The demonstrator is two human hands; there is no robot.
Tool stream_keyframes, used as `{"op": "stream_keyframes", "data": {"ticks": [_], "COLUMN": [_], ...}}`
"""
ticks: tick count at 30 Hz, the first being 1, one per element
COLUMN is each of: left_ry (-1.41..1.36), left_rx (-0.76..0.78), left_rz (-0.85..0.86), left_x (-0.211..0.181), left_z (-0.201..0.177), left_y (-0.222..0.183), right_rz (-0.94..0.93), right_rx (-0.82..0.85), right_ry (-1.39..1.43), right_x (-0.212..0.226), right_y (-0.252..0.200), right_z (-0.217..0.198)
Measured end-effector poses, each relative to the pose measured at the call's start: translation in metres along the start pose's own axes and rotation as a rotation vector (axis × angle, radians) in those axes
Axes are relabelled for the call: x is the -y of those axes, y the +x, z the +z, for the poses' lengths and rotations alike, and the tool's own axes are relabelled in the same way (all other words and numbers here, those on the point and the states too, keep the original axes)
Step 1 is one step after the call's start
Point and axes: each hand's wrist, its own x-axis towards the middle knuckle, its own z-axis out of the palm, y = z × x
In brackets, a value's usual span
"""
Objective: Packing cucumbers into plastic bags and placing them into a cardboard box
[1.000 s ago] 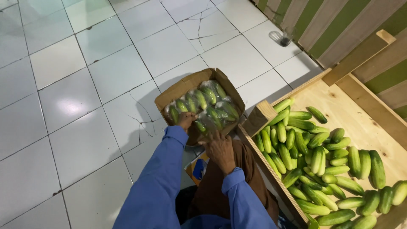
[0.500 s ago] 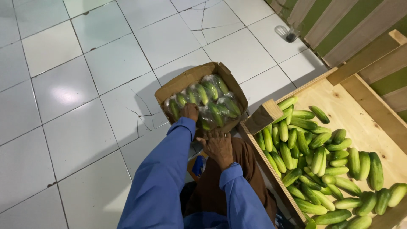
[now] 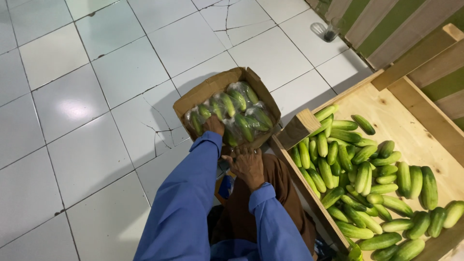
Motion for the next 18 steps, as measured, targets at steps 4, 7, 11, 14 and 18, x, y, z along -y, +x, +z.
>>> {"op": "stream_keyframes", "data": {"ticks": [4,7,11,14,18], "left_ry": [0.095,0.026,-0.094,-0.318,-0.489], "left_rx": [0.027,-0.017,-0.139,-0.139,0.037], "left_rz": [0.039,0.152,0.363,0.529,0.485], "left_x": [0.003,0.007,0.0,-0.02,-0.049], "left_z": [-0.009,0.001,-0.057,-0.099,-0.121], "left_y": [0.001,0.008,-0.038,-0.091,-0.147], "right_rz": [-0.002,-0.046,-0.011,-0.014,-0.071], "right_rx": [-0.074,-0.317,-0.345,-0.339,-0.442], "right_ry": [0.011,0.033,0.069,0.095,0.128], "right_x": [0.001,0.005,-0.005,-0.023,-0.037], "right_y": [-0.002,-0.007,-0.003,-0.006,-0.01], "right_z": [-0.002,-0.024,0.009,0.033,0.04]}}
